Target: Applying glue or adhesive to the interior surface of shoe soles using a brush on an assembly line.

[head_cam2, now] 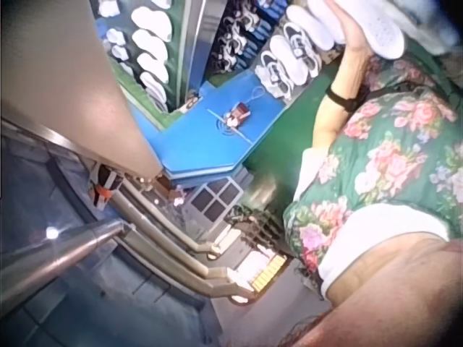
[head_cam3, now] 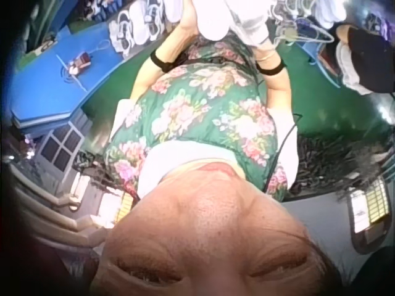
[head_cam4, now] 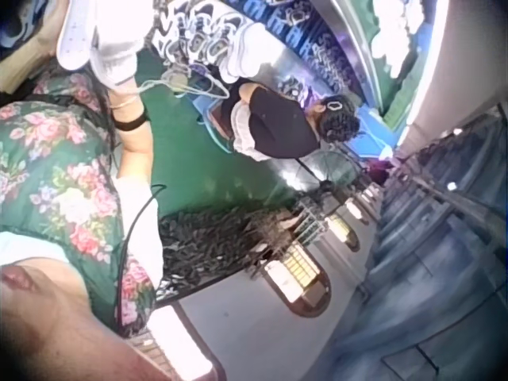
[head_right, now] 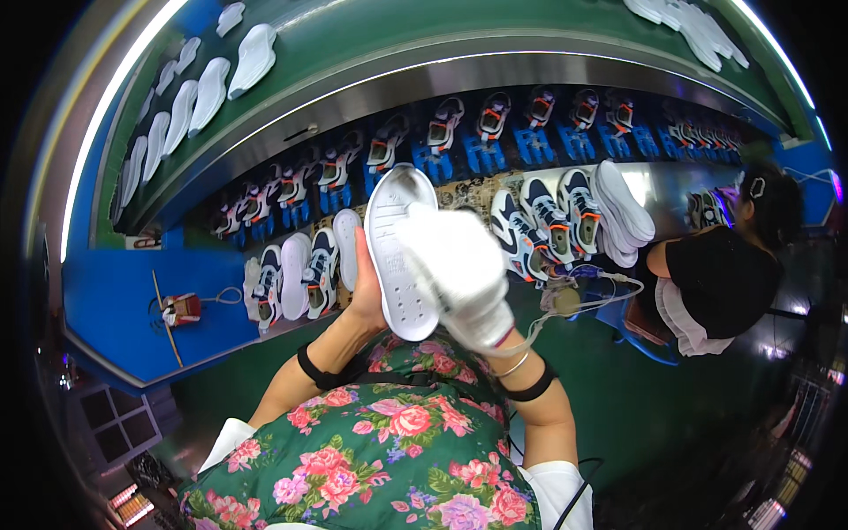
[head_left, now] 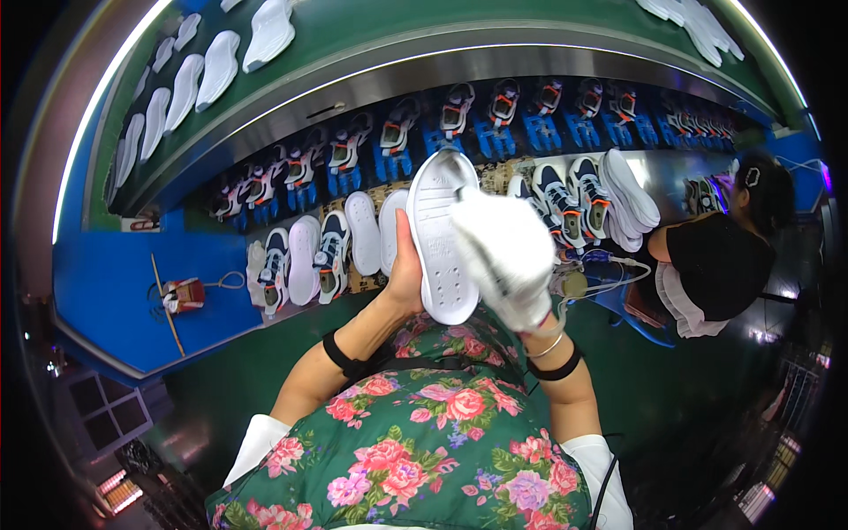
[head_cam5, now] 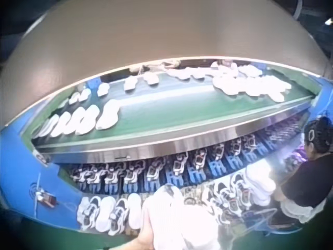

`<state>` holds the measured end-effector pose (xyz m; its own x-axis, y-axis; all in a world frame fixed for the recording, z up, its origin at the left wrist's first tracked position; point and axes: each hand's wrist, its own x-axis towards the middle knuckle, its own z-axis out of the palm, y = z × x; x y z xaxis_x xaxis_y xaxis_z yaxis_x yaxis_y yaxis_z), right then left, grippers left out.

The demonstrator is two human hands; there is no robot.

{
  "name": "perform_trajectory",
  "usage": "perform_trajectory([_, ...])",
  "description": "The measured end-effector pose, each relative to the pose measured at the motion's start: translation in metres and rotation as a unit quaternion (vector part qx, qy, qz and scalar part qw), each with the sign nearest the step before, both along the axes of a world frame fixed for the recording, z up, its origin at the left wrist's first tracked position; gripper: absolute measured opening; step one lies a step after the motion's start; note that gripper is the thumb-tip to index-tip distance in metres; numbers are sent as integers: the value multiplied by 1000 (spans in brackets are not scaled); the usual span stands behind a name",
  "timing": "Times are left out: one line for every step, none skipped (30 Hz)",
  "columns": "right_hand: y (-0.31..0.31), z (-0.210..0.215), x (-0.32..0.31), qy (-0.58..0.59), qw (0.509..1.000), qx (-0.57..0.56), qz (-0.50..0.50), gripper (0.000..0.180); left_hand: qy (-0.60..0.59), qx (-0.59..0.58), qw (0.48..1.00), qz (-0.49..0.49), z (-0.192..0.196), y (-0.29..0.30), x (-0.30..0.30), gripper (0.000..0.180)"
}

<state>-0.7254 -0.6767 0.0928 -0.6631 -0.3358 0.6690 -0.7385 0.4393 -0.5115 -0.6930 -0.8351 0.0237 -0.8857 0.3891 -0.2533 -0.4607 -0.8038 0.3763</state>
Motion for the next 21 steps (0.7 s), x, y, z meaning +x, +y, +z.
perform_trajectory([-2,-2,8,-8,1000,19,15,32,-29,-105,994,15,-1,2,-2,91])
perform_trajectory([-7,-4,14,-17,999,-5,44,32,-8,-106,994,-8,-6,-3,-2,92])
perform_trajectory([-11,-7,17,-23,997,-28,70,32,17,30,998,-47,-25,-14,-1,90])
perform_trajectory([-12,-14,19,-34,995,-44,84,32,5,-50,999,-11,-21,-14,1,88])
perform_trajectory([-6,-15,16,-70,988,-90,107,30,-4,-129,991,26,-16,-12,2,86])
perform_trajectory([-4,-14,10,-76,987,-124,72,29,56,69,996,8,-21,-17,-1,83])
perform_trajectory([1,-10,7,-82,984,-155,30,28,123,159,978,-52,-22,-19,-5,81])
perform_trajectory([1,-35,19,-284,925,-251,9,28,129,166,975,-65,-22,-18,-6,81])
perform_trajectory([6,-19,7,-101,985,-137,25,30,135,166,974,-69,-17,-19,-5,81])
perform_trajectory([7,-21,10,-66,993,-88,42,31,18,-98,995,6,-5,-15,-3,88])
perform_trajectory([2,-25,15,-31,997,-39,58,32,24,-91,996,-5,-9,-14,-4,88])
perform_trajectory([-4,-27,20,-49,994,-56,75,29,32,-112,993,19,-13,-18,-6,87])
perform_trajectory([-5,-21,16,-81,979,-134,132,25,40,-133,989,46,-14,-22,-10,86])
perform_trajectory([1,-15,16,-144,965,-173,132,26,36,-147,987,44,-13,-25,-13,85])
perform_trajectory([6,-9,14,-205,946,-212,137,26,44,-124,990,48,-15,-26,-15,85])
perform_trajectory([12,-10,7,-143,967,-193,81,28,83,-29,996,-6,-16,-30,-19,85])
perform_trajectory([16,-10,5,-135,970,-186,78,28,122,67,988,-62,-17,-29,-23,86])
perform_trajectory([16,-12,6,-85,985,-124,81,30,-40,-75,994,65,1,-11,-24,89])
perform_trajectory([15,-13,9,-32,994,-60,80,31,-86,-109,988,64,11,-5,-29,90])
perform_trajectory([8,-24,11,-20,994,-56,90,33,-11,-85,996,29,4,-10,-34,89])
perform_trajectory([5,-18,13,-48,984,-99,142,30,59,-65,996,-4,7,-15,-37,88])
